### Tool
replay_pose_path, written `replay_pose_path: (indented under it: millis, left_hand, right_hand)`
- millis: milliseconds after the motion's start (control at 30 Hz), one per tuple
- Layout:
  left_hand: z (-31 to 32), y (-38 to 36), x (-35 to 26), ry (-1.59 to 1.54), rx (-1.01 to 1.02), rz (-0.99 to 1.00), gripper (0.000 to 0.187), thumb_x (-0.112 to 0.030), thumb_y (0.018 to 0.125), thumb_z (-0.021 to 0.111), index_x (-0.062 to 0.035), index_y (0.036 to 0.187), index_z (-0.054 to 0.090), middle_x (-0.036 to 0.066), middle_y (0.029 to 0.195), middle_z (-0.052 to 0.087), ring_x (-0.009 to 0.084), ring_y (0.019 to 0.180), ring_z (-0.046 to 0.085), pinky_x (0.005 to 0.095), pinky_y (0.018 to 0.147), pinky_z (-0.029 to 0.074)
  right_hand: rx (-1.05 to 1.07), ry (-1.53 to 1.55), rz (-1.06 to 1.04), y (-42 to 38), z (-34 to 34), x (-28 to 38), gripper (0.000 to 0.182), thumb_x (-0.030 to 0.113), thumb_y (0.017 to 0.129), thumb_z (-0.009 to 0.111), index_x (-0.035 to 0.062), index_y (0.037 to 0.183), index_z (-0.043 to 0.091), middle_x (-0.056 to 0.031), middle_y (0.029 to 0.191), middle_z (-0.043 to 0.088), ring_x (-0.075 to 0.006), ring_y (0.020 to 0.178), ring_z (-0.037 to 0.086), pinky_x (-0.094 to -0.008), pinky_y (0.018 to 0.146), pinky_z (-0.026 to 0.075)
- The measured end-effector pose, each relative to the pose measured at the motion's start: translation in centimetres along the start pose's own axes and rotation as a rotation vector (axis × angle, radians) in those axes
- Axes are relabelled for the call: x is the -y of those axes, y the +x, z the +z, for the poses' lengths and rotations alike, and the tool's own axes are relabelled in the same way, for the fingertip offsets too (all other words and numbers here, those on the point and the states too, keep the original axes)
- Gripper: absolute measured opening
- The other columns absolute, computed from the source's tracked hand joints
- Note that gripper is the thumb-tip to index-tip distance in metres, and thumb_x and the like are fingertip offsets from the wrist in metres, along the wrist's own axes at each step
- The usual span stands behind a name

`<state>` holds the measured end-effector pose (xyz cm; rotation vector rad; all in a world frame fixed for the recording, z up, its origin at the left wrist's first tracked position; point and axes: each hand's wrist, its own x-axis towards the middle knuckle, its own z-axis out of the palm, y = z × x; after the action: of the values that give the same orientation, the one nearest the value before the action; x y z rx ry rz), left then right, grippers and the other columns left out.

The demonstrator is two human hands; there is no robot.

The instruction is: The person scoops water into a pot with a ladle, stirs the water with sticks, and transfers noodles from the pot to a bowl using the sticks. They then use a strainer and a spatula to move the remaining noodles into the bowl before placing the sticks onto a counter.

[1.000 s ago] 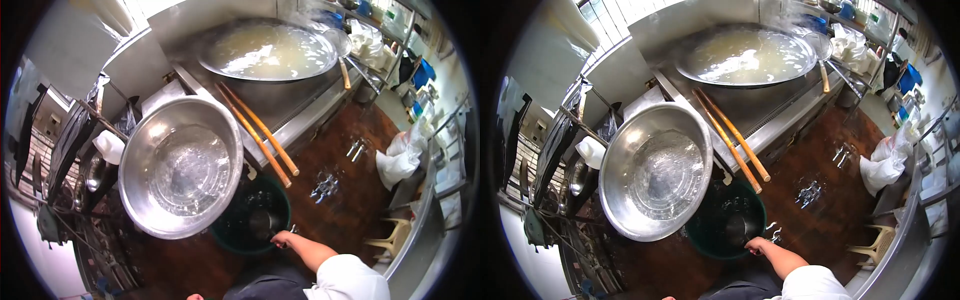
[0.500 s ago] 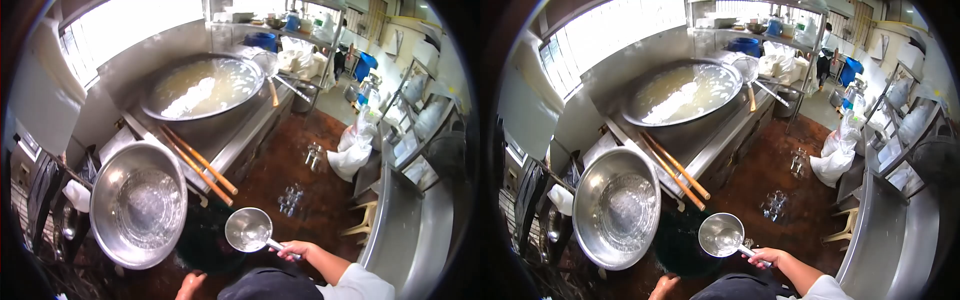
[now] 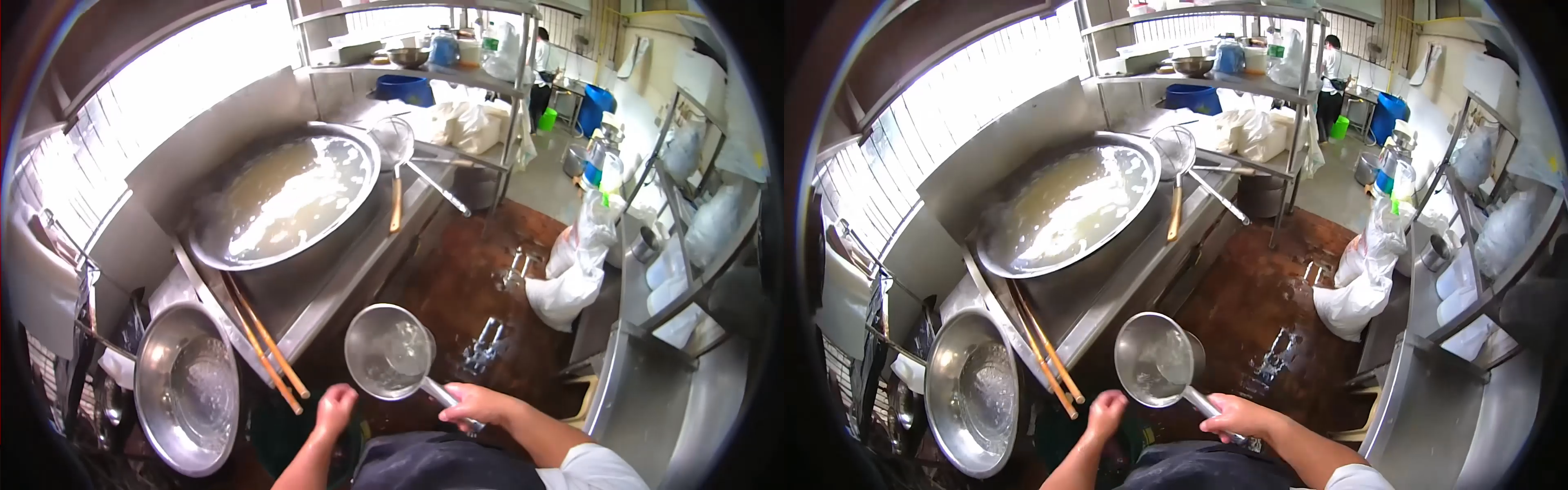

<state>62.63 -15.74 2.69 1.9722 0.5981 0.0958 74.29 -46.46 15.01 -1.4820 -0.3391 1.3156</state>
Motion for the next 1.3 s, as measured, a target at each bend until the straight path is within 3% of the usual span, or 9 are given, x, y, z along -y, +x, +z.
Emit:
replay_pose_path:
  millis: [133,233,367,600,733,867,1000,1100,1300]
  left_hand:
    - [0.0,12.1,-5.9,-1.135,-0.233,-0.382,0.016,-0.016,0.085,0.053,-0.0056,0.097,0.056,0.009,0.087,0.062,0.0213,0.077,0.061,0.0339,0.067,0.052]
    - [2.1,22.0,-0.9,-1.398,-0.161,-0.266,0.014,-0.012,0.085,0.047,-0.0053,0.094,0.056,0.011,0.089,0.063,0.0228,0.079,0.062,0.0352,0.067,0.053]
    - [3.6,28.6,-11.7,-1.442,-0.378,-0.354,0.022,-0.008,0.083,0.045,-0.0032,0.097,0.061,0.016,0.093,0.066,0.0274,0.086,0.064,0.0405,0.073,0.053]
    - [3.7,28.8,-14.7,-0.864,0.204,-0.366,0.04,-0.04,0.089,0.046,-0.0085,0.067,0.055,0.002,0.047,0.044,0.0137,0.032,0.031,0.0265,0.031,0.023]
    - [5.3,26.4,-10.9,-0.542,0.11,-0.507,0.032,-0.035,0.089,0.057,-0.0055,0.102,0.057,0.001,0.075,0.06,0.011,0.061,0.058,0.0237,0.053,0.048]
    - [8.2,25.3,-10.5,-0.333,-0.185,-0.645,0.025,-0.031,0.089,0.059,-0.0093,0.102,0.059,0.002,0.079,0.062,0.0091,0.062,0.058,0.0242,0.054,0.047]
    - [12.2,30.1,-12.9,0.124,-0.412,-0.156,0.048,-0.033,0.087,0.06,-0.0046,0.126,0.053,0.015,0.103,0.062,0.026,0.09,0.062,0.0358,0.08,0.05]
    - [15.3,33.9,-17.7,0.346,-0.368,-0.268,0.063,-0.04,0.088,0.057,-0.0037,0.138,0.04,0.024,0.127,0.05,0.0382,0.115,0.05,0.0437,0.097,0.041]
    - [18.3,36.5,-19.6,0.444,-0.225,-0.343,0.063,-0.041,0.086,0.058,-0.003,0.134,0.043,0.019,0.116,0.055,0.0355,0.107,0.054,0.0442,0.093,0.043]
  right_hand:
    - [-0.017,-0.089,-0.109,3.0,-3.6,5.5,0.03,0.018,0.081,0.067,0.0023,0.101,0.051,-0.0024,0.073,0.055,-0.0093,0.053,0.053,-0.0252,0.05,0.044]
    - [-0.029,-0.023,-0.093,5.7,-7.3,9.1,0.028,0.015,0.081,0.067,0.0037,0.101,0.051,-0.0013,0.071,0.055,-0.0087,0.049,0.052,-0.0236,0.047,0.042]
    - [0.026,0.133,-0.084,8.2,-12.5,14.3,0.03,0.012,0.083,0.064,0.0032,0.108,0.051,-0.0015,0.069,0.055,-0.0075,0.047,0.051,-0.0218,0.043,0.041]
    - [0.003,0.301,-0.138,11.2,-25.7,24.4,0.045,0.009,0.08,0.061,-0.0016,0.122,0.049,-0.0035,0.069,0.056,-0.008,0.046,0.052,-0.019,0.041,0.041]
    - [-0.141,-0.013,-0.289,15.2,-35.9,31.6,0.024,0.011,0.081,0.063,0.0005,0.101,0.054,-0.0031,0.069,0.056,-0.0087,0.046,0.052,-0.0211,0.043,0.042]
    - [-0.328,-0.434,-0.423,21.5,-45.7,37.8,0.019,0.012,0.077,0.065,0.0021,0.091,0.056,-0.0034,0.07,0.058,-0.0111,0.051,0.054,-0.0271,0.046,0.045]
    - [-0.49,-0.67,-0.492,27.0,-54.2,41.7,0.028,0.014,0.072,0.062,-0.0005,0.095,0.056,-0.0072,0.068,0.059,-0.0148,0.054,0.057,-0.0312,0.049,0.047]
    - [-0.587,-0.789,-0.452,28.7,-57.2,43.0,0.033,0.013,0.069,0.059,-0.0012,0.098,0.056,-0.0111,0.067,0.059,-0.0176,0.056,0.059,-0.0332,0.05,0.048]
    - [-0.801,-1.127,-0.37,28.6,-59.3,42.7,0.05,0.015,0.071,0.058,0.0048,0.12,0.055,-0.0231,0.106,0.063,-0.0379,0.099,0.06,-0.0449,0.085,0.048]
